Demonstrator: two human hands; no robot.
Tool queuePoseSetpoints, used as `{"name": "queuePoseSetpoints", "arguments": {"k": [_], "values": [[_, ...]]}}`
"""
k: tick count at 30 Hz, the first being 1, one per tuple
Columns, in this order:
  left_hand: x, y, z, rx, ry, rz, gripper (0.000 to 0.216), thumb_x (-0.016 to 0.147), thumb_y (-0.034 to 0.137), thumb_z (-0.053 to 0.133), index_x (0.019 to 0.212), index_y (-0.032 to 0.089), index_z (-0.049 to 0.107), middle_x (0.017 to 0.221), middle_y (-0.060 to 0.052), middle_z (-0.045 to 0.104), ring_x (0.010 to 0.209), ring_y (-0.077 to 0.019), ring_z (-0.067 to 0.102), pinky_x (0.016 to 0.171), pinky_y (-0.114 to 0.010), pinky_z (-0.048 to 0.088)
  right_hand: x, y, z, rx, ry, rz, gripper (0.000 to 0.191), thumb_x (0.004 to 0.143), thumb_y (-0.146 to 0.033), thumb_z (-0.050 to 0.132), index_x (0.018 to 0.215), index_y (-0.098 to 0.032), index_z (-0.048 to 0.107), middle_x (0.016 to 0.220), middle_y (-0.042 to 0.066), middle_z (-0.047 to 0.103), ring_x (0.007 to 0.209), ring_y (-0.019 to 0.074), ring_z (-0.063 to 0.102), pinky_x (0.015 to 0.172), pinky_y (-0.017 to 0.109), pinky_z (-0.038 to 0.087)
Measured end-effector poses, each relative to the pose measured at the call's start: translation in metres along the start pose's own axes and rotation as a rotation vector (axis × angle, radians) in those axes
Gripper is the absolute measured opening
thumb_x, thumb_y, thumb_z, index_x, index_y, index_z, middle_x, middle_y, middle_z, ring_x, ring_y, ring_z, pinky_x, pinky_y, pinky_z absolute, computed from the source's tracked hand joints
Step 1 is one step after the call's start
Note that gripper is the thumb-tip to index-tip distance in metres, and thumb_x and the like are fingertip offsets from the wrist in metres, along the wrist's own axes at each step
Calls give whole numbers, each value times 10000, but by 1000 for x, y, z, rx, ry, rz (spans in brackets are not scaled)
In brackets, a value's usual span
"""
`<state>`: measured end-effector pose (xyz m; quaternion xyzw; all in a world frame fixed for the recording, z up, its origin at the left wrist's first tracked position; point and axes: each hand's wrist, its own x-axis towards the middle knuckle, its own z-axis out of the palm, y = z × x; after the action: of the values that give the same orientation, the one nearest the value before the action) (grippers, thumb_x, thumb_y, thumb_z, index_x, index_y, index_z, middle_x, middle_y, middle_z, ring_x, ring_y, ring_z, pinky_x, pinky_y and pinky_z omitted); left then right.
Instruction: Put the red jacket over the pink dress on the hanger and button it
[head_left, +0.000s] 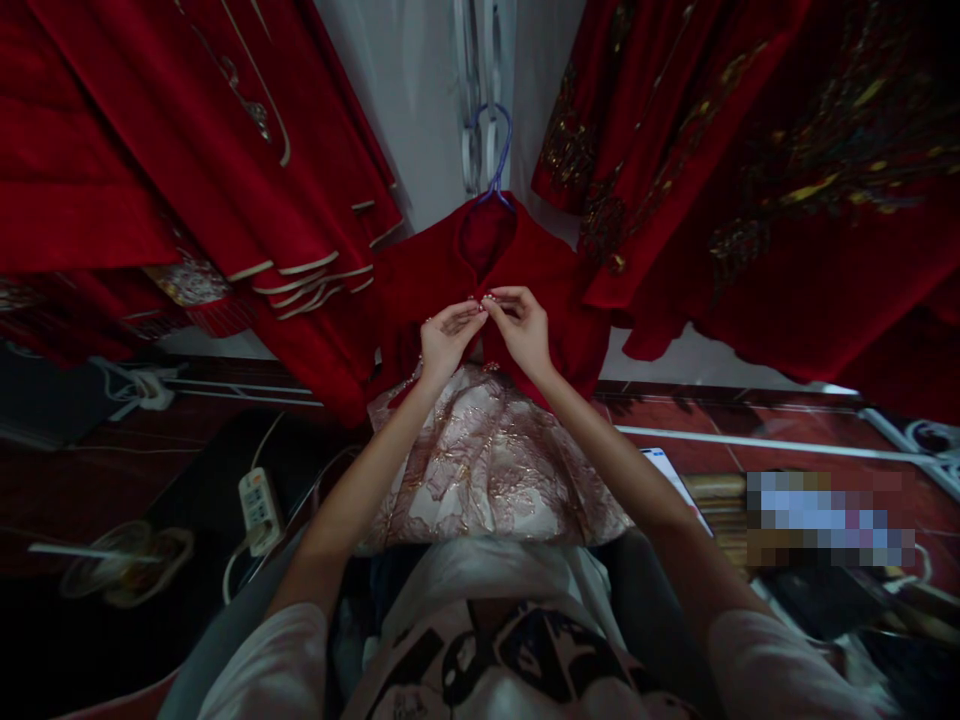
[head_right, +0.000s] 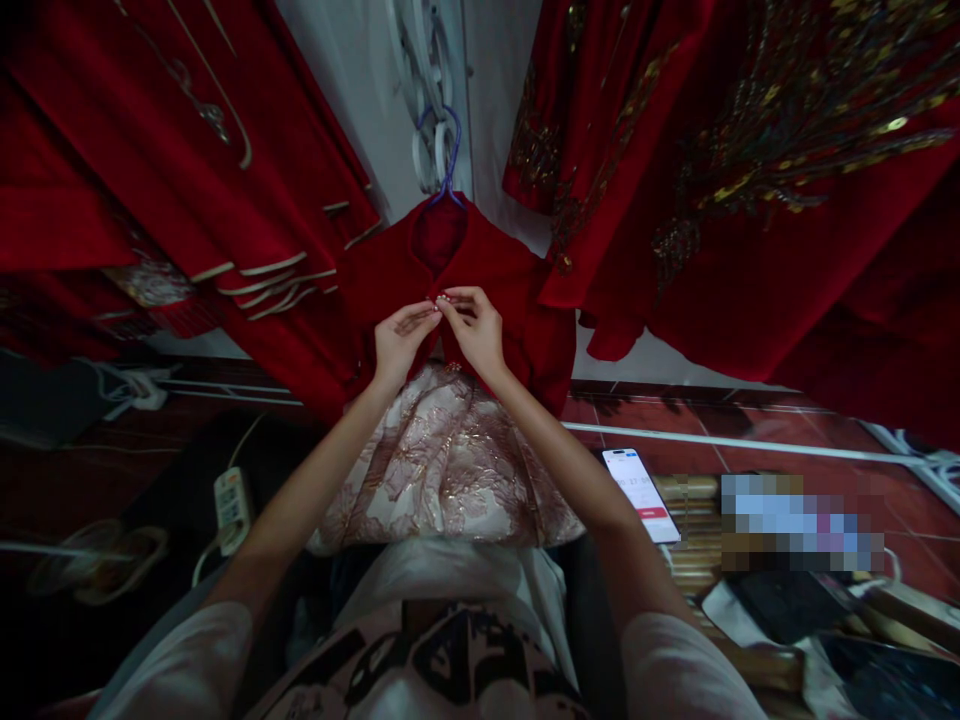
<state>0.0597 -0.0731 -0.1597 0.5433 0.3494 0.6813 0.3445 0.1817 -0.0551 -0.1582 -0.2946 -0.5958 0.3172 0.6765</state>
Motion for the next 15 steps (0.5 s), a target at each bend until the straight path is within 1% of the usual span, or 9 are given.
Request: {"name": "queuePoseSetpoints", "arguments": {"k": [3,6,9,12,15], "values": [[1,1,1,25,20,15,272,656,287,789,888,165,715,886,-63,740,806,-153,692,857,-340,549,-4,-2,0,15,27,8,256,806,-385,669,978,-198,645,985,40,696,898,147,665,826,301,554],[2,0,1,55,44,30,246,666,271,777,875,156,719,862,-63,742,776,-148,692,827,-324,560,-8,-3,-3,47,-3,22,263,811,-369,665,1011,-200,681,1033,43,714,939,161,678,887,338,555],[3,-2,0,63,47,19,232,676,251,763,883,155,723,882,-66,745,782,-148,697,827,-322,564,-10,-4,-8,64,-38,47,306,775,-364,701,1040,-211,698,1077,37,715,959,176,684,938,384,547],[3,-4,-1,77,35,25,225,690,254,753,891,156,729,891,-68,749,789,-155,704,824,-327,570,-8,-5,-10,68,-31,63,331,734,-360,738,1025,-205,711,1054,37,724,936,185,694,939,399,551],[5,-3,-3,130,-2,62,224,714,277,739,902,155,736,901,-72,750,800,-164,708,815,-327,575,-4,-5,-10,65,-8,72,319,706,-356,760,974,-189,721,999,42,737,904,190,701,910,391,565]]}}
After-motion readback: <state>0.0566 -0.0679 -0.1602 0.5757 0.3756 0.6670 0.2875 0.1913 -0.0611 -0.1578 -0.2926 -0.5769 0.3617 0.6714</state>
